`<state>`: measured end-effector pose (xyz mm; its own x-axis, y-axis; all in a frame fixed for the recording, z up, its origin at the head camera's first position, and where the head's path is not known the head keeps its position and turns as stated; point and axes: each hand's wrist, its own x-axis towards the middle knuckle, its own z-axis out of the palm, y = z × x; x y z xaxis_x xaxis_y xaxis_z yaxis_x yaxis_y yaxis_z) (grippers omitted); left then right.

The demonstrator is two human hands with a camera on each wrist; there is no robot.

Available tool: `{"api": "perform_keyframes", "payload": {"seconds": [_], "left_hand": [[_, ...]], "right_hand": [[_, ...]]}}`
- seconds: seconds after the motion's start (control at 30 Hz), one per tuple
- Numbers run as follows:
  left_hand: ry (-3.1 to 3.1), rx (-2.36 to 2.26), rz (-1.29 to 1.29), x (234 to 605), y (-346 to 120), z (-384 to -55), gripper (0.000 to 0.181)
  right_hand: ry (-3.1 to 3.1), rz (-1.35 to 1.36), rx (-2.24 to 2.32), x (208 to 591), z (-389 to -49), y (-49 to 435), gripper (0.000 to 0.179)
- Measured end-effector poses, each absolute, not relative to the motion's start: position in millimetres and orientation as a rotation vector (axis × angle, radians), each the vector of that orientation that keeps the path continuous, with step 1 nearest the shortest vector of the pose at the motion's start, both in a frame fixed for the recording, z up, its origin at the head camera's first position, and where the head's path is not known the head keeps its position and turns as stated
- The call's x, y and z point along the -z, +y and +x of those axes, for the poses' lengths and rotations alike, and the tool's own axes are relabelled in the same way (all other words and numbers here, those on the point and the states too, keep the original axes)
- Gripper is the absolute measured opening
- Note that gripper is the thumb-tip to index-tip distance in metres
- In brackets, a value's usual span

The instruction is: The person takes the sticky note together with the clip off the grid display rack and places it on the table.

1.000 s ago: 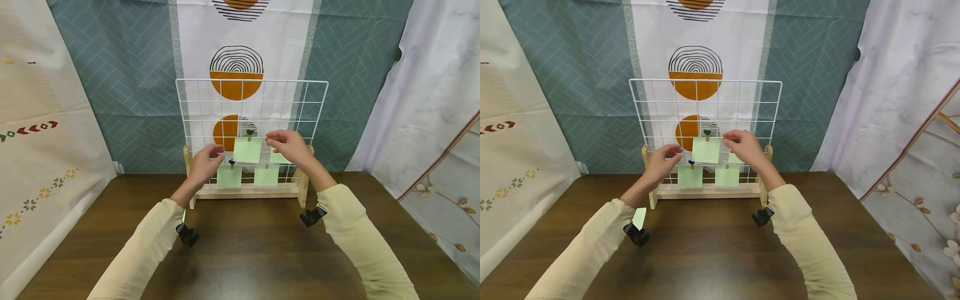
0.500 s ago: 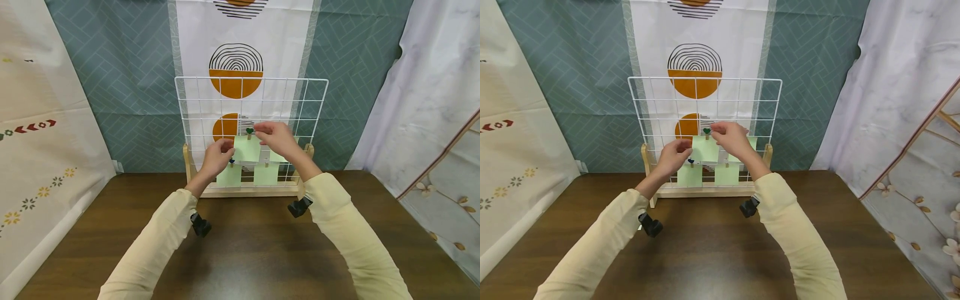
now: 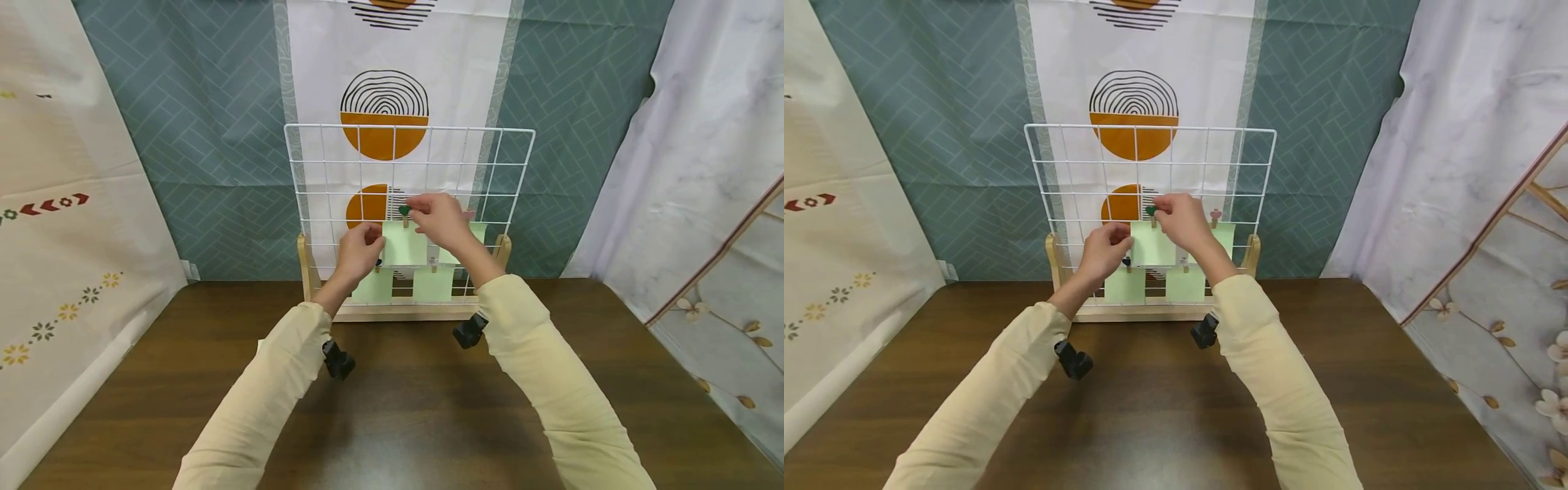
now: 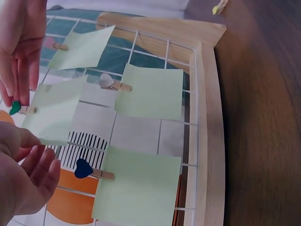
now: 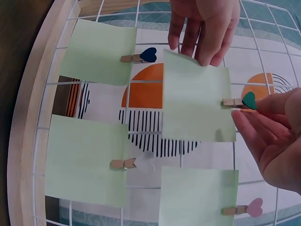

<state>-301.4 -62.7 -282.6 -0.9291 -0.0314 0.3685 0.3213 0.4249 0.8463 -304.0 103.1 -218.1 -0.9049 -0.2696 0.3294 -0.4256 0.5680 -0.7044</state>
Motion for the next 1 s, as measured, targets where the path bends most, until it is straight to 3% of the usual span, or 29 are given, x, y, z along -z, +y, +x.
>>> {"api": "perform_keyframes", "payload": {"seconds": [1.0], "left_hand": [[-2.338,1.481,-0.233,283,-60,-303,0.017]], "right_hand": [[-2.672,0.497,-1.014,218,-316,92,0.019]]}}
